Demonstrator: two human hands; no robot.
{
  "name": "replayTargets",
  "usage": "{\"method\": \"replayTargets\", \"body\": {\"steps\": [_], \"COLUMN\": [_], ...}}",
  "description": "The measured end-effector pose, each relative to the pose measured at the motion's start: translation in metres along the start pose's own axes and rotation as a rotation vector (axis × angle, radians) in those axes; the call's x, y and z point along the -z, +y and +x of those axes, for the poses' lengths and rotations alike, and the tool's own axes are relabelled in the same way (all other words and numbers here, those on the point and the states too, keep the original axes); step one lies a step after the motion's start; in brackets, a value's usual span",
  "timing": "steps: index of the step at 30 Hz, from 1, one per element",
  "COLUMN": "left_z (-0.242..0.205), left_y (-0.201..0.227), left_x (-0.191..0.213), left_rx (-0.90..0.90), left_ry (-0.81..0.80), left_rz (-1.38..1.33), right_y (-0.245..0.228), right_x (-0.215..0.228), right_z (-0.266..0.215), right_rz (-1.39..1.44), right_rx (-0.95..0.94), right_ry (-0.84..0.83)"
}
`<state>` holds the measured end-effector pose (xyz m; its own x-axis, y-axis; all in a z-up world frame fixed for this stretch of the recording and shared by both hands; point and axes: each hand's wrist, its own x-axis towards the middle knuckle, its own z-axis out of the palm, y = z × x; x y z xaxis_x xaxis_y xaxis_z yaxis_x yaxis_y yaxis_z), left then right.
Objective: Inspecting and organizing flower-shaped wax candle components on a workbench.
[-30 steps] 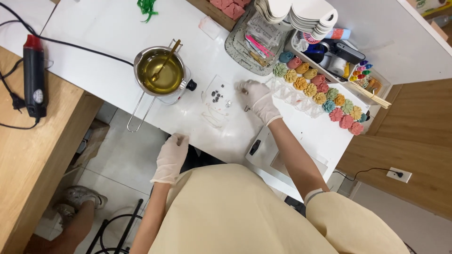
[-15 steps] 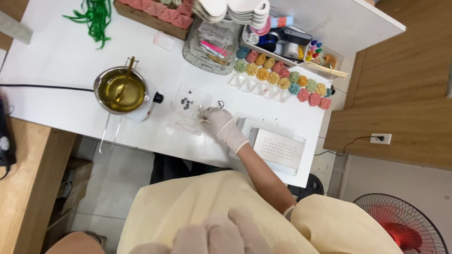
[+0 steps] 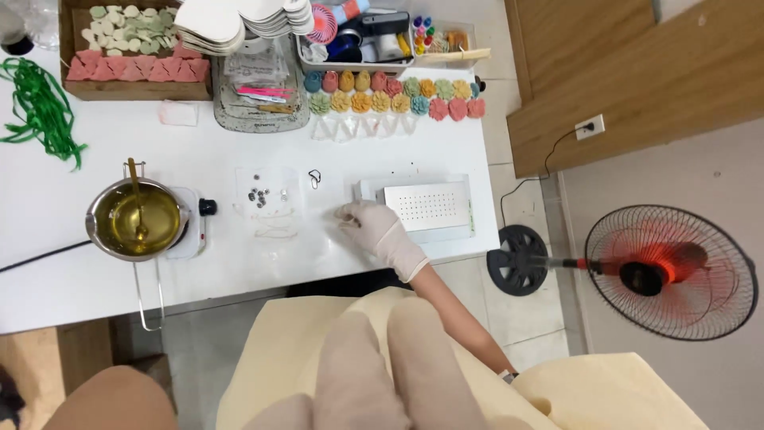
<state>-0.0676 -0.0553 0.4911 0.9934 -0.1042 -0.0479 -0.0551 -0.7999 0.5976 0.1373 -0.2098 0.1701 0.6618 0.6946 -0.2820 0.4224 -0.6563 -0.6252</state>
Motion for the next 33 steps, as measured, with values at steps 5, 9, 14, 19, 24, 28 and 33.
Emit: {"method": "replayTargets", "body": {"steps": [5,9,14,19,24,28,33], "left_z": [0.041,0.091,0.134,0.188,0.269,0.32,0.359], "left_y": [-0.052,-0.032,-0.025,-0.039,-0.066,-0.079,-0.092], "left_x": [-0.025,-0.059,-0.236,-0.287,-0.329,-0.367,-0.382], "left_rx": [-0.214,-0.052,0.11,0.152,0.322,0.257,0.263], "left_ry": [0.031,-0.074,-0.025,-0.018,-0.01,0.173,0.235], "left_rz": [0.135,0.077,0.114,0.207,0.198,0.077,0.029], "right_y": [-0.002,-0.011,0.033,0.084,0.144,0.178,0.232], "right_x": [0.022,0.046,0.052,0.076,0.12,0.163,0.213], "right_z": [-0.014,-0.051,-0.05,-0.042,-0.006,0.027,0.077], "right_rz": [-0.019,0.208,0.596,0.766,0.832,0.774,0.769], "right_rx": [-0.207,-0.118,-0.483,-0.514,-0.458,-0.418,-0.308], "right_ry": [0.117,0.296,0.543,0.69,0.646,0.597,0.567]}}
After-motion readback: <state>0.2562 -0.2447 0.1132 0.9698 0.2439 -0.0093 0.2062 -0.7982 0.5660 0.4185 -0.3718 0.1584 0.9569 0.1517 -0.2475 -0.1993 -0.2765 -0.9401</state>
